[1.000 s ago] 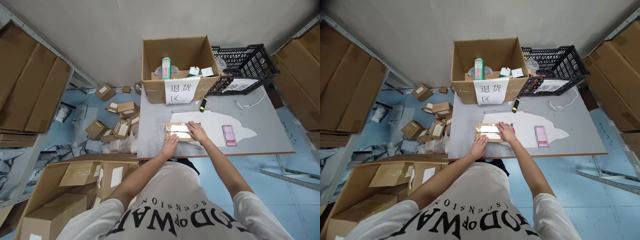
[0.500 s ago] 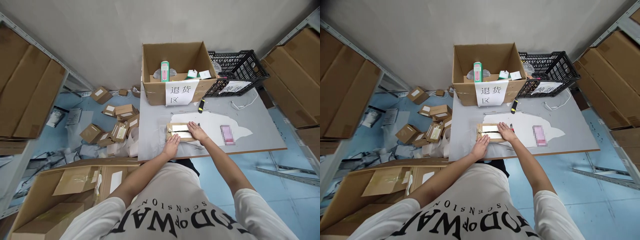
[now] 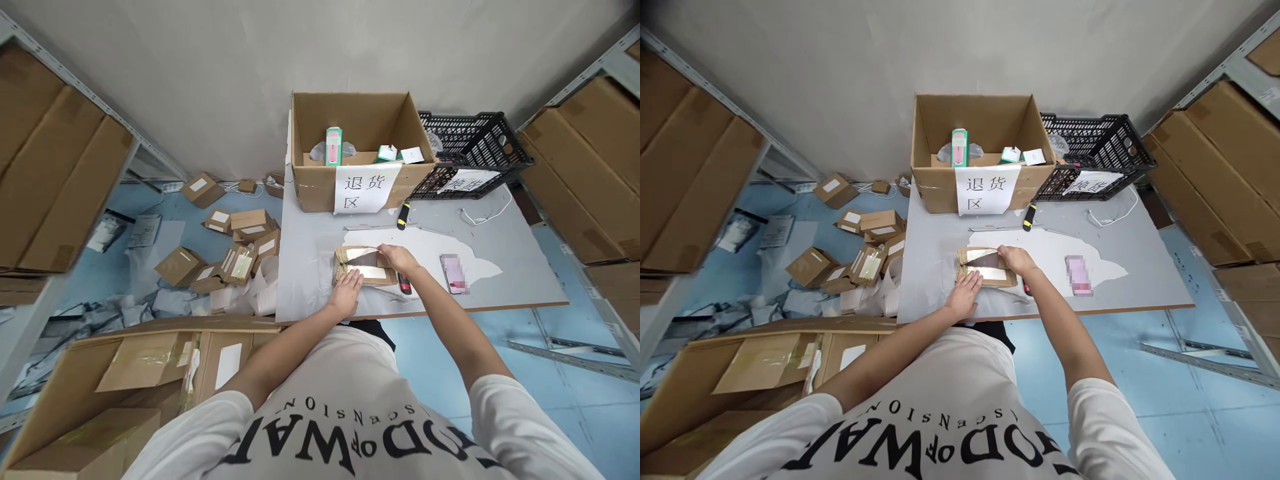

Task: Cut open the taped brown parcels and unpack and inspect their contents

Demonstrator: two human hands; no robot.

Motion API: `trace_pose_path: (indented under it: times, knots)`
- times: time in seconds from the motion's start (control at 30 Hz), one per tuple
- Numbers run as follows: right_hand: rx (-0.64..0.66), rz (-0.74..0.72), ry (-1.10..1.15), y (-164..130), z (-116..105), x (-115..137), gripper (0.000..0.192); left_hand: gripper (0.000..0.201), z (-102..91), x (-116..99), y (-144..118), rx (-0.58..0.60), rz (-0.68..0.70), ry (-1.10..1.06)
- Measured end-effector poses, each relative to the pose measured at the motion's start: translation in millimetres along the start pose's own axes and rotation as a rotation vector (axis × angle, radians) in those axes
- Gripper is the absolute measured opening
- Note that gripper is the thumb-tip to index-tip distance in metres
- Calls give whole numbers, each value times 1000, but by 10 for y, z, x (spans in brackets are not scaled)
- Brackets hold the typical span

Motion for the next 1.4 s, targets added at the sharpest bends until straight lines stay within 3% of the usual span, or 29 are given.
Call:
trace_pose_path:
  times: [0.47, 0.77, 0.9, 1.1, 1.27, 1.4]
  knots:
    - [33, 74, 19, 116, -157, -63, 38, 82, -50, -17, 7, 15, -4, -6]
    - [35, 20, -29, 102, -169, -64, 39, 80, -26, -11, 17, -39, -7, -21]
    - [30, -97, -109, 31, -84, -34, 35, 80, 5, -25, 24, -42, -30, -36]
    - [-133, -370, -315, -40, 174, 114, 39, 76, 6, -67, 33, -88, -86, -66]
    - [-195, -529, -367, 97, 244, 472, 46, 74, 9, -101, 49, -92, -128, -95]
    - [-180, -577, -362, 276, 192, 822, 48, 70, 10, -127, 42, -89, -140, -106]
Point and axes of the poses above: each hand's wrist, its own y-axis towards the middle knuckle, its own z-axis out of the palm, x = y × z, the point moved 4 cm from there along y, towards the middle knuckle, and after that the axes turned 11 degrees about x, right-handed, at the moved point
